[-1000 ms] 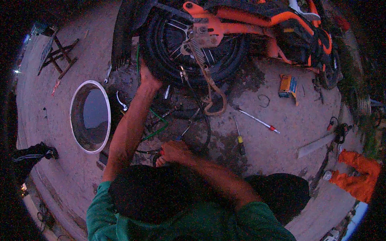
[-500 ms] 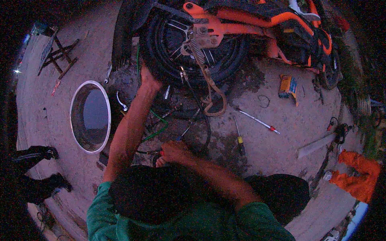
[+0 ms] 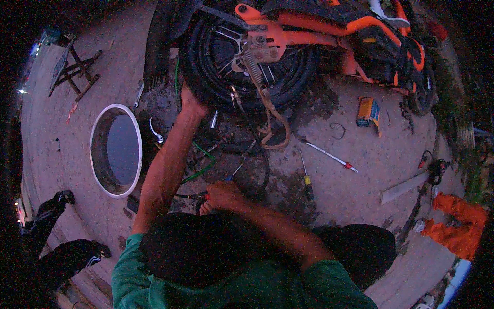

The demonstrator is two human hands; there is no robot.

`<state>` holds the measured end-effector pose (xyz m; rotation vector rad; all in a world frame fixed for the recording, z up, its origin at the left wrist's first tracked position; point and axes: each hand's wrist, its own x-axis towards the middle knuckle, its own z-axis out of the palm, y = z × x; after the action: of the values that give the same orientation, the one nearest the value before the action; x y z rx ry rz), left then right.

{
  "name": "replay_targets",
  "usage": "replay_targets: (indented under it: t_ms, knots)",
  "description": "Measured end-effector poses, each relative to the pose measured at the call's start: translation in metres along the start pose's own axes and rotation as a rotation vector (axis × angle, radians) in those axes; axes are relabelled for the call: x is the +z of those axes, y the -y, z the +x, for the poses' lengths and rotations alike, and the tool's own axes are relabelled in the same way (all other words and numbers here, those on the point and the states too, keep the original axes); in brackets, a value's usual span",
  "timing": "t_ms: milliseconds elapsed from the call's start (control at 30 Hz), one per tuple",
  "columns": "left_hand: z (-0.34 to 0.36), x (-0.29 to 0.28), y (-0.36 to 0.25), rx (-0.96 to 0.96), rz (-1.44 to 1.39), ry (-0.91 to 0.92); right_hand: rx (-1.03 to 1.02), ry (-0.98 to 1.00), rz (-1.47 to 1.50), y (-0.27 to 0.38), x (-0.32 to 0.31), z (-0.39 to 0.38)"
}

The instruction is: The person repairs a scooter tire by using pliers to remove debris, checking the tire in a basin of water, and using a pump with a gauge to inflate the tire.

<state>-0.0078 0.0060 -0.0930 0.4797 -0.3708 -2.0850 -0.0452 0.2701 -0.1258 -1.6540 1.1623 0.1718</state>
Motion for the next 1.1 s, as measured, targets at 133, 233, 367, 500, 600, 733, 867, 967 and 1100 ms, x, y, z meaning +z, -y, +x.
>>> replay_targets:
  t_ms: [133, 233, 367, 500, 600, 733, 867, 967, 1100]
  knots:
    - [-0.003, -0.004, 0.003, 0.03, 0.0, -0.003, 0.044, -0.03, -0.017, -0.001, 0.001, -0.001]
    - [0.0, -0.007, 0.001, 0.033, 0.0, 0.009, 0.031, 0.006, -0.018, 0.003, -0.002, -0.002]
    - [0.004, -0.013, 0.001, 0.008, -0.021, -0.006, 0.036, 0.008, 0.017, 0.001, 0.0, 0.0]
    - [0.003, -0.01, 0.004, 0.009, -0.027, -0.04, 0.022, -0.087, 0.044, -0.003, 0.005, 0.0]
    - [0.002, -0.014, 0.003, 0.0, -0.007, -0.061, 0.024, -0.049, 0.036, 0.001, 0.0, -0.002]
    - [0.002, -0.01, 0.005, 0.019, 0.01, -0.037, 0.053, 0.002, 0.034, 0.0, -0.002, -0.001]
    - [0.003, -0.015, 0.004, 0.009, -0.013, -0.038, 0.019, -0.005, 0.016, -0.001, -0.001, -0.001]
    - [0.006, -0.022, 0.002, -0.005, -0.048, -0.052, -0.012, -0.001, 0.006, -0.003, 0.004, 0.004]
    - [0.005, -0.019, 0.005, 0.004, -0.032, -0.057, 0.023, -0.016, 0.013, -0.003, 0.004, 0.003]
